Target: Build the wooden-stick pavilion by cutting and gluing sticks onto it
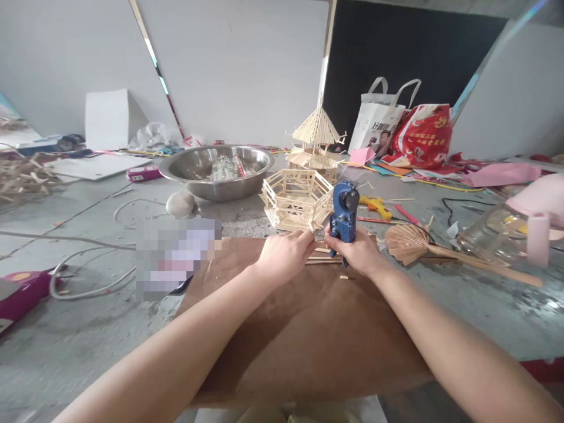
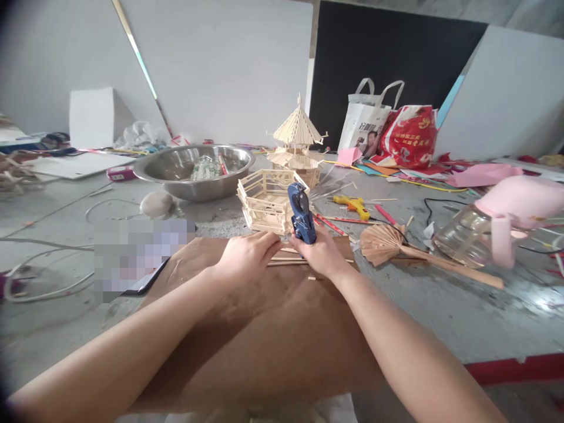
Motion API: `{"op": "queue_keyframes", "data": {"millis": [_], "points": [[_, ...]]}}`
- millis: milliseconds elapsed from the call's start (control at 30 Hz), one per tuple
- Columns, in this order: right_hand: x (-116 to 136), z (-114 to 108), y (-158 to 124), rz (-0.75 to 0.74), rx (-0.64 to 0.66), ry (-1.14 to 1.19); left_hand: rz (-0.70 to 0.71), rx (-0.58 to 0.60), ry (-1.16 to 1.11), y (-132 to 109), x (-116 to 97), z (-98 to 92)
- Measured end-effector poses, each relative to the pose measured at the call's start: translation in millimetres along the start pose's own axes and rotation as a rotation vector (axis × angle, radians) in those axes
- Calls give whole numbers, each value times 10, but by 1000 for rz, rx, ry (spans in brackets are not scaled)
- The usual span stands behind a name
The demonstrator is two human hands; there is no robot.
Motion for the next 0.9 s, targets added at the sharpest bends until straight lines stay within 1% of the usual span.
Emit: {"op": "queue_keyframes", "data": {"millis": [67,100,167,267,333,400,533,700,900], "points": [[63,5,-22,-47,-7,-46,1,17,17,-18,-27,34],[85,0,-34,-66,-14,-58,-9,4,1,-22,-19,30],[108,-28,-55,-91,-37,-98,-44,-49,-61,-25,38,-10],[112,-81,-67,-114,-88,-220,-104,-133,-184,-32,167,-84],[106,-105,-64,-132,-128,-312,-115,-163,-244,-39,218,-116],[105,-91,-57,-166,-148,-402,-104,-182,-276,-48,226,-140],[84,-3,-42,-226,-131,-526,-80,-200,-305,-61,204,-162],[53,58,-38,-251,-105,-615,-45,-207,-350,-58,193,-149],[38,84,-41,-260,-79,-623,10,-248,-383,-68,162,-159]]}}
Point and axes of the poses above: each hand's wrist, its own y-axis towards the middle knuckle, its own z-axis out of the palm, x = y × z, the point moved 9 cm from there along y, towards the middle knuckle, and after that the axes turned 4 degrees about x, right-handed, at the moved point
